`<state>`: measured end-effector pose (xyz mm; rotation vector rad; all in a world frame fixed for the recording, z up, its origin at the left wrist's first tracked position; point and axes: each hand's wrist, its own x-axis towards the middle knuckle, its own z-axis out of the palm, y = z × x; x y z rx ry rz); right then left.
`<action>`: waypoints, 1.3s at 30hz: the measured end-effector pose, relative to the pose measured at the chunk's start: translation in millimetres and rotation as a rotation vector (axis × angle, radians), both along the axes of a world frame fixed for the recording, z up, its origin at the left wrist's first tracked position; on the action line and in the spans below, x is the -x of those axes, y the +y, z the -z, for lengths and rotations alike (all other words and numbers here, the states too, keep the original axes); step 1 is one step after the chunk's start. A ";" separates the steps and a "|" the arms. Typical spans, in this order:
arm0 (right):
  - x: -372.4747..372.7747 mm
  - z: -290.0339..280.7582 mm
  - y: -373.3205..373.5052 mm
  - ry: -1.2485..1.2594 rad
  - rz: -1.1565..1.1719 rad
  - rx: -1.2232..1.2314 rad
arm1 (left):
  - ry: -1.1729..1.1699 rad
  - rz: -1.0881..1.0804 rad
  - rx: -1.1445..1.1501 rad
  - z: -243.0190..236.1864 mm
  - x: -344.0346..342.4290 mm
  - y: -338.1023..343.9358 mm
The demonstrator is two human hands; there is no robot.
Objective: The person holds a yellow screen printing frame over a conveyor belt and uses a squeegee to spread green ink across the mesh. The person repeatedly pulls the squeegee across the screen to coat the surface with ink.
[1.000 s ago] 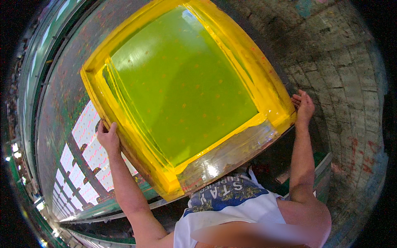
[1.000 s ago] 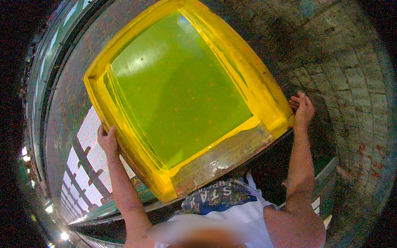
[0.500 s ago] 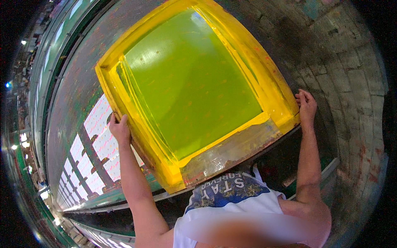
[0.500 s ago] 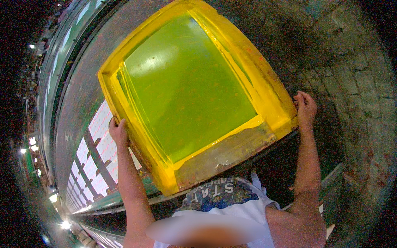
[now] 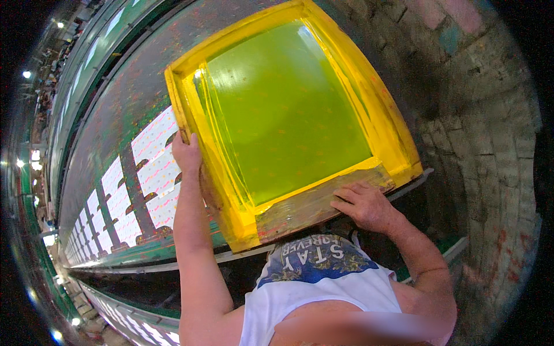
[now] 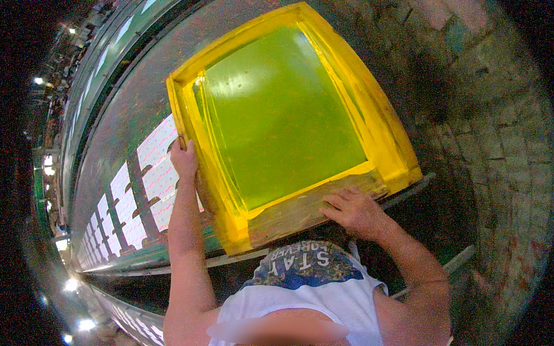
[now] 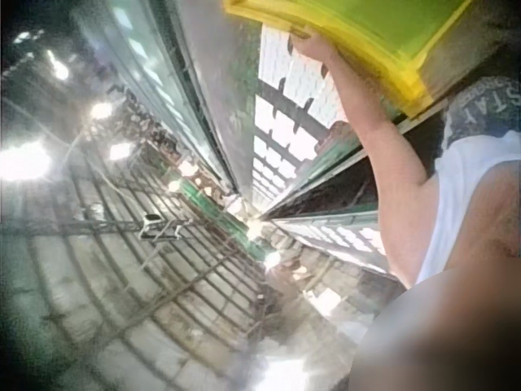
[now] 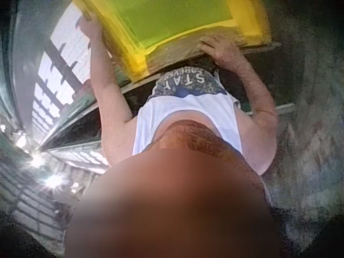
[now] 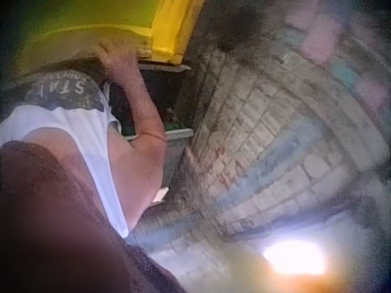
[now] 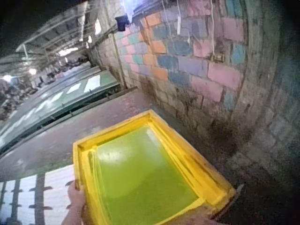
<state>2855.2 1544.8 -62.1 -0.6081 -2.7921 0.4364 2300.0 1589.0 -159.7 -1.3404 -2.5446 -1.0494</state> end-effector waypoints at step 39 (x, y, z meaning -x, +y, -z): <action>217.8 11.9 192.0 -0.250 0.216 -0.288 | 0.142 -0.047 0.031 -2.6 -50.4 -57.5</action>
